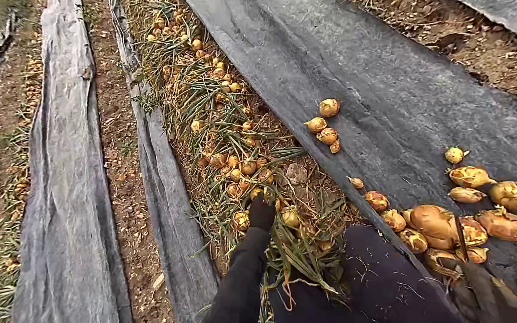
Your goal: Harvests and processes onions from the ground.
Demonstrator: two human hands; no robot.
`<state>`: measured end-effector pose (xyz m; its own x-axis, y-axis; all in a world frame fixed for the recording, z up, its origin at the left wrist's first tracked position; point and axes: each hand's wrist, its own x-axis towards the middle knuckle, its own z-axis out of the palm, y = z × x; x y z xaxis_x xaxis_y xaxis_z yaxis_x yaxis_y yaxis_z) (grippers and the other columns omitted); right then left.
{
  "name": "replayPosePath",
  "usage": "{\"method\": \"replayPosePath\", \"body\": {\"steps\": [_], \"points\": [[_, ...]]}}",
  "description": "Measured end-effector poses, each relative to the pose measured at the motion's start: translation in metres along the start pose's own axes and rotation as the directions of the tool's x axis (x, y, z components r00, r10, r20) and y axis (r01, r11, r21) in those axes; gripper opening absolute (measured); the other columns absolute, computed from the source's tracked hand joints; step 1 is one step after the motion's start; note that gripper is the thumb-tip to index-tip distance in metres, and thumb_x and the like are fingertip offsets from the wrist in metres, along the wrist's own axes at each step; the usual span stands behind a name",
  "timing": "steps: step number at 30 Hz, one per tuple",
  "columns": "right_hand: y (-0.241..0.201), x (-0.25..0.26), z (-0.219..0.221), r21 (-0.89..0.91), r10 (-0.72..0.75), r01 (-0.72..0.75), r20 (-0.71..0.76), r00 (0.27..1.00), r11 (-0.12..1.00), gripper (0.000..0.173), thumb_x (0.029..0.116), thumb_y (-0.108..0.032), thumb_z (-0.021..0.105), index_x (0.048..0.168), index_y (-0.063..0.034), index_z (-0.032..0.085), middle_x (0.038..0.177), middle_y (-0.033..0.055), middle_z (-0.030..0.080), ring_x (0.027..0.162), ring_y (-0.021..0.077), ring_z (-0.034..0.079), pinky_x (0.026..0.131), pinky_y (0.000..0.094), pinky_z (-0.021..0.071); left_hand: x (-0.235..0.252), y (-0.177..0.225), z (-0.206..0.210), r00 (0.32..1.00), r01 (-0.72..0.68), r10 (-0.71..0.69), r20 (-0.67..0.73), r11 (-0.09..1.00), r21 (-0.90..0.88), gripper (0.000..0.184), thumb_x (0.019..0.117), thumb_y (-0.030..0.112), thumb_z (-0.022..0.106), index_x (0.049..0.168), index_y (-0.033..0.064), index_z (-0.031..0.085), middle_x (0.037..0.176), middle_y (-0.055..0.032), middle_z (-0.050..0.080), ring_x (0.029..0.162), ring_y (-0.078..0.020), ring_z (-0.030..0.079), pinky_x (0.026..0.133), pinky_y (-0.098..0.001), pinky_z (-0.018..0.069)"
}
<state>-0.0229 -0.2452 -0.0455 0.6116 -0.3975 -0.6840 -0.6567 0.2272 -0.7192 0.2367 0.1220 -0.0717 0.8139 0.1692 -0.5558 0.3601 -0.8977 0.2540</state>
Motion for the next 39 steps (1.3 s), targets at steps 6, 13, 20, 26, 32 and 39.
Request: {"method": "replayPosePath", "body": {"steps": [6,13,20,26,32,39], "points": [[-0.033,0.033,0.04,-0.249,0.117,-0.097,0.066,0.991,0.964,0.036,0.1082,-0.038,0.043,0.122,-0.0104,0.061,0.072,-0.0066,0.056,0.054,0.0071,0.053,0.05,0.0296,0.0493,0.157,-0.056,-0.027,0.898,0.398,-0.408,-0.163,0.913,-0.091,0.074,0.0911,0.062,0.066,0.126,-0.0034,0.066,0.134,-0.0298,0.061,0.127,-0.0454,0.058,0.104,-0.0657,0.0468],[-0.044,0.07,0.15,-0.526,0.167,0.118,0.462,0.871,0.842,0.061,0.1025,-0.048,0.054,0.154,-0.0147,0.046,0.123,0.0214,0.067,0.099,0.0335,0.069,0.087,0.0556,0.055,0.094,-0.089,-0.035,0.961,0.03,-0.186,-0.205,0.806,-0.591,0.046,0.0965,0.019,0.073,0.132,-0.0067,0.06,0.128,-0.0234,0.065,0.119,-0.031,0.063,0.104,-0.0483,0.0501],[-0.07,0.045,0.251,-0.211,0.163,0.033,0.835,0.525,0.977,0.084,0.0915,-0.072,0.055,0.156,-0.0208,0.036,0.086,0.0003,0.056,0.062,0.0095,0.053,0.055,0.0281,0.0485,-0.08,-0.094,-0.03,0.936,-0.077,0.352,0.025,0.271,-0.959,0.024,0.0792,0.015,0.084,0.099,0.0064,0.073,0.086,-0.0019,0.074,0.069,-0.0074,0.067,0.068,-0.0267,0.0588],[-0.051,-0.001,0.216,-0.073,0.015,0.05,0.695,0.719,0.996,0.045,0.1064,-0.048,0.042,0.131,-0.0165,0.064,0.065,-0.0036,0.05,0.047,0.0084,0.043,0.044,0.0276,0.0413,-0.146,-0.069,0.006,0.965,0.089,0.21,0.159,0.311,-0.946,0.019,0.0884,0.018,0.072,0.086,0.0009,0.065,0.064,-0.0038,0.065,0.051,-0.0098,0.061,0.051,-0.0259,0.0535],[-0.015,0.013,0.163,-0.361,0.286,-0.049,0.642,0.711,0.931,0.057,0.0988,-0.064,0.051,0.128,-0.0167,0.06,0.071,0.0003,0.052,0.053,0.0137,0.05,0.05,0.0334,0.0469,-0.123,-0.01,-0.023,0.873,-0.35,0.366,0.322,0.931,-0.108,0.051,0.1015,0.037,0.06,0.135,-0.0014,0.061,0.13,-0.0206,0.066,0.123,-0.0314,0.063,0.11,-0.0496,0.0478],[-0.002,0.031,0.145,0.145,-0.112,0.071,0.297,0.948,0.987,0.059,0.1007,-0.062,0.042,0.12,-0.0122,0.068,0.058,-0.0079,0.047,0.041,0.0061,0.042,0.037,0.0256,0.0419,-0.051,0.048,0.001,0.872,-0.409,0.384,0.302,0.913,0.019,0.037,0.1044,0.023,0.054,0.134,0.0035,0.066,0.128,-0.0193,0.068,0.122,-0.0338,0.065,0.108,-0.0526,0.0481]]}}
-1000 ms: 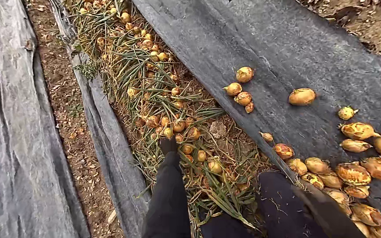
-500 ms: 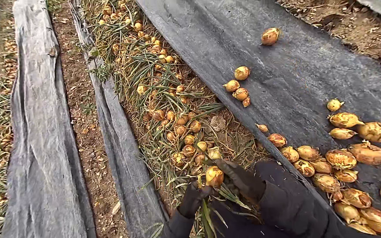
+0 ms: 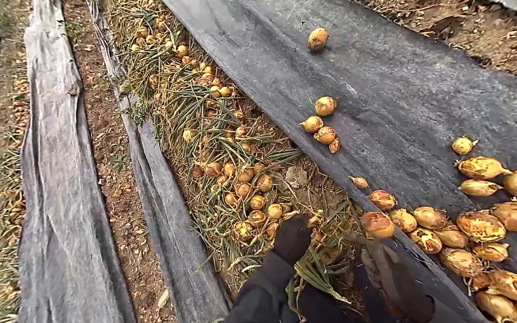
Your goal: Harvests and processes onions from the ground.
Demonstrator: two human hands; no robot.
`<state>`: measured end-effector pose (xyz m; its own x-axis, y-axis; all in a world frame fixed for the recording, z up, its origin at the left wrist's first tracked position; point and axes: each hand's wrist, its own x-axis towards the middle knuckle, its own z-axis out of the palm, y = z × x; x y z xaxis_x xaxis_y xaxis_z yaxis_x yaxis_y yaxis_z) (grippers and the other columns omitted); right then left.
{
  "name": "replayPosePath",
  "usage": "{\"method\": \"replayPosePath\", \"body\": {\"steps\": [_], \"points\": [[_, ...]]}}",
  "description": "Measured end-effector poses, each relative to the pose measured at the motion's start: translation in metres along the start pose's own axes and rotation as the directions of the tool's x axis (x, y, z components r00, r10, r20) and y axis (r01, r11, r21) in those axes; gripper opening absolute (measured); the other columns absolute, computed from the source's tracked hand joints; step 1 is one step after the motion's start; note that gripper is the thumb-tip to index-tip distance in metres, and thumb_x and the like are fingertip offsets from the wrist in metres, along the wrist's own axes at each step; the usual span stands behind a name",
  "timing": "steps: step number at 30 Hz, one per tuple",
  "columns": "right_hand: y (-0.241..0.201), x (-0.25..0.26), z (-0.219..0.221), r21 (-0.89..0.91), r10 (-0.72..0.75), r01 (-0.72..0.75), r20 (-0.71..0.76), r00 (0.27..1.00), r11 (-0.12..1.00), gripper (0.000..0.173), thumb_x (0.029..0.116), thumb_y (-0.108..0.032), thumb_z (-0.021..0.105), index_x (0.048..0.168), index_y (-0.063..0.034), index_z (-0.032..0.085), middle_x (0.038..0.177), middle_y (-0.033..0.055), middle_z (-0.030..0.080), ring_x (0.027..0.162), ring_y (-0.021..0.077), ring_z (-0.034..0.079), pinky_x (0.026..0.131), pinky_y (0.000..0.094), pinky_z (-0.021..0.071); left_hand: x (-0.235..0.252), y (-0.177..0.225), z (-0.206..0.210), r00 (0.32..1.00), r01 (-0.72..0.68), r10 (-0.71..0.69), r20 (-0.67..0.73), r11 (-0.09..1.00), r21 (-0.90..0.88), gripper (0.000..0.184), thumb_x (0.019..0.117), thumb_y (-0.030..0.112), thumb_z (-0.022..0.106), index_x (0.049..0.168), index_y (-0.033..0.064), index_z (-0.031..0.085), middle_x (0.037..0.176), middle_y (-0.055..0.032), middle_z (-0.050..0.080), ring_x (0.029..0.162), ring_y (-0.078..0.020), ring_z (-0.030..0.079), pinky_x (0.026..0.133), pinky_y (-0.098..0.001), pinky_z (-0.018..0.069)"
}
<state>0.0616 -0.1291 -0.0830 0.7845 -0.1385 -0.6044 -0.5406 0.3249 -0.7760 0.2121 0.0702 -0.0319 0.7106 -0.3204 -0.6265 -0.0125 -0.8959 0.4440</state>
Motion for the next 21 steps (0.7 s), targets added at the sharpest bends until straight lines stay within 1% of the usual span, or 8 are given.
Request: {"method": "replayPosePath", "body": {"steps": [3,5,8,10,14,16,19,21], "points": [[-0.018,0.019,-0.026,-0.03,-0.039,0.034,-0.205,0.978,0.999,0.051,0.1053,-0.047,0.031,0.128,-0.0126,0.062,0.058,-0.0075,0.045,0.04,0.007,0.043,0.038,0.0265,0.043,0.061,-0.09,-0.027,0.876,0.334,-0.322,-0.359,0.942,-0.032,0.048,0.1052,0.028,0.057,0.148,0.006,0.053,0.143,-0.0214,0.058,0.13,-0.0383,0.058,0.11,-0.0581,0.0453],[-0.02,0.031,-0.034,-0.075,0.063,-0.081,-0.212,0.975,0.994,0.048,0.1054,-0.044,0.034,0.13,-0.0139,0.062,0.06,-0.0054,0.047,0.043,0.0086,0.045,0.04,0.0272,0.0438,0.091,-0.14,-0.036,0.779,0.53,-0.508,-0.369,0.847,-0.047,0.067,0.0997,0.032,0.066,0.156,0.0053,0.04,0.147,-0.0245,0.053,0.133,-0.0408,0.056,0.11,-0.0594,0.0453],[-0.008,0.044,-0.028,-0.261,0.227,-0.234,-0.058,0.972,0.936,0.044,0.1078,-0.041,0.041,0.129,-0.0081,0.059,0.072,0.0011,0.053,0.052,0.0144,0.051,0.047,0.034,0.0486,0.111,-0.173,-0.036,0.676,0.683,-0.68,-0.285,0.723,-0.105,0.061,0.0969,0.036,0.069,0.144,0.0012,0.052,0.134,-0.0278,0.062,0.127,-0.0423,0.061,0.108,-0.0593,0.0476],[-0.004,0.05,-0.009,-0.405,0.283,-0.233,0.067,0.957,0.884,0.043,0.1085,-0.04,0.042,0.128,-0.0064,0.06,0.081,0.0063,0.058,0.06,0.0178,0.056,0.056,0.0382,0.0517,0.102,-0.178,-0.043,0.711,0.615,-0.662,-0.236,0.749,-0.246,0.051,0.1002,0.033,0.067,0.136,-0.0025,0.06,0.13,-0.0273,0.064,0.124,-0.0397,0.062,0.108,-0.0552,0.0471],[-0.014,0.064,0.044,-0.522,0.331,-0.142,0.287,0.899,0.841,0.083,0.0973,-0.065,0.052,0.158,-0.0105,0.036,0.137,0.0213,0.061,0.121,0.0324,0.063,0.103,0.0534,0.0498,0.03,-0.158,-0.048,0.9,0.236,-0.416,-0.126,0.711,-0.662,0.034,0.0947,0.013,0.07,0.119,-0.0079,0.06,0.084,-0.0112,0.063,0.067,-0.0153,0.06,0.065,-0.0321,0.0549],[-0.023,0.065,0.073,-0.468,0.332,-0.143,0.351,0.875,0.872,0.092,0.0934,-0.069,0.056,0.161,-0.0129,0.03,0.135,0.0205,0.061,0.114,0.0312,0.065,0.095,0.0523,0.0535,-0.011,-0.136,-0.044,0.956,0.185,-0.291,-0.022,0.664,-0.725,0.029,0.0887,0.016,0.071,0.107,-0.0042,0.061,0.072,-0.0012,0.06,0.057,-0.0089,0.057,0.058,-0.027,0.0528],[-0.032,0.053,0.102,-0.318,0.262,-0.135,0.403,0.877,0.938,0.071,0.0999,-0.065,0.046,0.155,-0.0207,0.042,0.095,0.0085,0.062,0.064,0.0162,0.056,0.057,0.0356,0.0503,-0.052,-0.101,-0.03,0.979,0.206,-0.16,0.13,0.738,-0.643,0.025,0.087,0.017,0.072,0.105,0.0009,0.068,0.078,0.0024,0.065,0.065,-0.0058,0.061,0.066,-0.027,0.0557],[-0.027,0.046,0.1,-0.353,0.164,-0.035,0.342,0.925,0.935,0.056,0.1051,-0.058,0.037,0.141,-0.0212,0.06,0.1,0.0067,0.068,0.071,0.0151,0.061,0.063,0.0372,0.0528,-0.064,-0.092,-0.01,0.989,0.146,-0.122,0.081,0.788,-0.598,0.025,0.087,0.022,0.073,0.104,0.0036,0.071,0.082,0.0017,0.069,0.071,-0.0058,0.064,0.071,-0.0283,0.0573]]}}
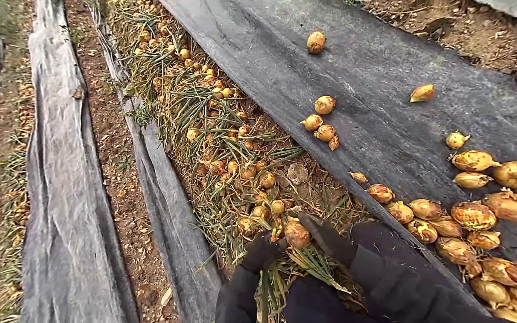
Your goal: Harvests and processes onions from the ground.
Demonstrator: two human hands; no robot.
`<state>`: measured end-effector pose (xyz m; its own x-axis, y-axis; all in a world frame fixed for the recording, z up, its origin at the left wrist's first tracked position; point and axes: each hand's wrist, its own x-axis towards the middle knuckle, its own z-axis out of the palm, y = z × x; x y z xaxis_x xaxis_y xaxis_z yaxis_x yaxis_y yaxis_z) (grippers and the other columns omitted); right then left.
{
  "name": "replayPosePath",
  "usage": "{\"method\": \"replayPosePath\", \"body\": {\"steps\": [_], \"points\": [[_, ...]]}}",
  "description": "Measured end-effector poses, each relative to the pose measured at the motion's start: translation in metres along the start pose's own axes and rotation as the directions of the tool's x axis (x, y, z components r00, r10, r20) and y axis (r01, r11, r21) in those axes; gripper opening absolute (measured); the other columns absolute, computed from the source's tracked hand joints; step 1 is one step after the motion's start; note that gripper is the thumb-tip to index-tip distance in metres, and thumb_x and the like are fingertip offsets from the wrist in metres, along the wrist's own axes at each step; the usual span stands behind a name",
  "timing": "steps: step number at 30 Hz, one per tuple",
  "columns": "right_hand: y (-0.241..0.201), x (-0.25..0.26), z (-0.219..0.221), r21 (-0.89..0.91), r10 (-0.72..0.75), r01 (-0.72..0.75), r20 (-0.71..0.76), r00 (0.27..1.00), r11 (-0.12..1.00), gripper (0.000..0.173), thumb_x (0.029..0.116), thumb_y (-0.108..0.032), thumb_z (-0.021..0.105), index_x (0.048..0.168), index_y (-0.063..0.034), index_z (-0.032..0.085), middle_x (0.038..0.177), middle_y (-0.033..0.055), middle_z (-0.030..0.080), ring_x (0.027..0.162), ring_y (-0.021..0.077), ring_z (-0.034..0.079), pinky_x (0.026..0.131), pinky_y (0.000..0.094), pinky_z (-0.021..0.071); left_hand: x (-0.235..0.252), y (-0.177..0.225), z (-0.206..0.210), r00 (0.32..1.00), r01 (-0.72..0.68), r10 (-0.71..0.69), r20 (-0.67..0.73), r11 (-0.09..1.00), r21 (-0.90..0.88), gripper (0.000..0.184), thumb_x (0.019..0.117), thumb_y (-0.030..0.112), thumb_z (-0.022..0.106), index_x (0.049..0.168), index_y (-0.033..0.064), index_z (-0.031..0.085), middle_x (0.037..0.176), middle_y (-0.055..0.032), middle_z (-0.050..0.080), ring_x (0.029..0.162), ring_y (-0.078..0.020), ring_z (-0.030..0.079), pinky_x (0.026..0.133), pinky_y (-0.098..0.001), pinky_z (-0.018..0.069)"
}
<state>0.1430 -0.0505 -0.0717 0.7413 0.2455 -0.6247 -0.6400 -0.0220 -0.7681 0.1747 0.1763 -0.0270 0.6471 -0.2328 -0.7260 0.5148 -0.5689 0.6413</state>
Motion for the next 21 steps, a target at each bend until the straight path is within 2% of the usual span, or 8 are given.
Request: {"method": "replayPosePath", "body": {"steps": [3,5,7,12,14,17,19,21], "points": [[0.026,-0.015,-0.013,-0.171,-0.084,0.054,-0.17,0.982,0.984,0.05,0.1082,-0.047,0.039,0.134,-0.0144,0.067,0.124,0.0104,0.071,0.114,0.0225,0.068,0.102,0.0496,0.0517,-0.002,-0.003,0.031,0.986,-0.042,0.081,-0.147,0.968,0.246,0.038,0.0929,0.034,0.071,0.118,0.0048,0.074,0.113,-0.0104,0.074,0.109,-0.0176,0.069,0.102,-0.0388,0.053],[0.04,-0.031,-0.017,-0.093,0.014,-0.041,-0.275,0.961,0.995,0.052,0.1084,-0.049,0.038,0.132,-0.0132,0.067,0.115,0.0104,0.072,0.1,0.0203,0.07,0.091,0.0462,0.0559,0.0,0.0,0.058,0.969,-0.056,0.118,-0.218,0.961,0.27,0.038,0.0947,0.033,0.069,0.119,0.0042,0.074,0.117,-0.0143,0.073,0.115,-0.0227,0.067,0.106,-0.0428,0.0501],[0.041,-0.056,-0.013,0.062,0.174,-0.162,-0.31,0.935,0.985,0.058,0.1083,-0.055,0.031,0.118,-0.0077,0.063,0.079,0.0082,0.058,0.058,0.0194,0.054,0.055,0.0411,0.0502,0.005,-0.001,0.082,0.936,-0.101,0.174,-0.306,0.965,0.241,0.034,0.0944,0.029,0.067,0.114,0.0022,0.076,0.11,-0.0148,0.075,0.109,-0.0238,0.069,0.103,-0.0445,0.0514],[0.066,-0.096,-0.017,0.059,0.289,-0.284,-0.113,0.951,0.957,0.063,0.1061,-0.061,0.028,0.123,-0.0124,0.063,0.069,0.0021,0.05,0.05,0.0163,0.045,0.048,0.0373,0.0447,0.039,-0.042,0.08,0.809,-0.02,-0.108,-0.578,0.977,-0.211,0.033,0.0993,0.022,0.067,0.108,-0.0092,0.067,0.085,-0.0163,0.066,0.076,-0.0225,0.063,0.076,-0.0425,0.0554],[0.072,-0.083,-0.024,-0.008,0.383,-0.383,0.037,0.923,0.924,0.063,0.1025,-0.068,0.032,0.108,-0.0119,0.06,0.068,0.0005,0.049,0.05,0.0144,0.046,0.048,0.0335,0.0445,0.038,-0.047,0.073,0.849,-0.035,-0.085,-0.522,0.976,-0.217,0.031,0.0983,0.02,0.067,0.111,-0.0078,0.066,0.082,-0.0119,0.067,0.07,-0.0169,0.065,0.07,-0.0364,0.0582],[0.072,-0.046,-0.025,0.012,0.48,-0.491,0.196,0.855,0.871,0.069,0.0933,-0.081,0.035,0.099,-0.0153,0.055,0.065,-0.0028,0.045,0.048,0.011,0.045,0.046,0.0291,0.0434,0.021,-0.024,0.076,0.978,0.031,0.004,-0.209,0.986,0.165,0.041,0.0951,0.029,0.068,0.127,0.0021,0.068,0.107,-0.0123,0.074,0.096,-0.0204,0.071,0.094,-0.0408,0.0571],[0.07,-0.021,-0.023,0.126,0.433,-0.455,0.169,0.886,0.882,0.068,0.0942,-0.08,0.036,0.097,-0.0149,0.055,0.061,-0.0029,0.043,0.044,0.0112,0.042,0.042,0.0292,0.0412,0.013,-0.002,0.093,0.999,-0.001,0.018,-0.036,0.903,0.43,0.044,0.0975,0.03,0.066,0.133,0.0042,0.067,0.12,-0.0161,0.073,0.114,-0.0276,0.069,0.106,-0.0464,0.0512],[0.057,-0.023,-0.024,0.121,0.329,-0.323,-0.03,0.944,0.939,0.055,0.1035,-0.063,0.04,0.1,-0.0107,0.059,0.072,-0.0013,0.051,0.057,0.0093,0.049,0.054,0.0292,0.0461,0.016,0.017,0.102,0.997,-0.062,0.079,-0.01,0.843,0.535,0.04,0.0985,0.027,0.064,0.13,0.002,0.068,0.119,-0.0189,0.073,0.116,-0.0323,0.069,0.106,-0.0506,0.0499]]}}
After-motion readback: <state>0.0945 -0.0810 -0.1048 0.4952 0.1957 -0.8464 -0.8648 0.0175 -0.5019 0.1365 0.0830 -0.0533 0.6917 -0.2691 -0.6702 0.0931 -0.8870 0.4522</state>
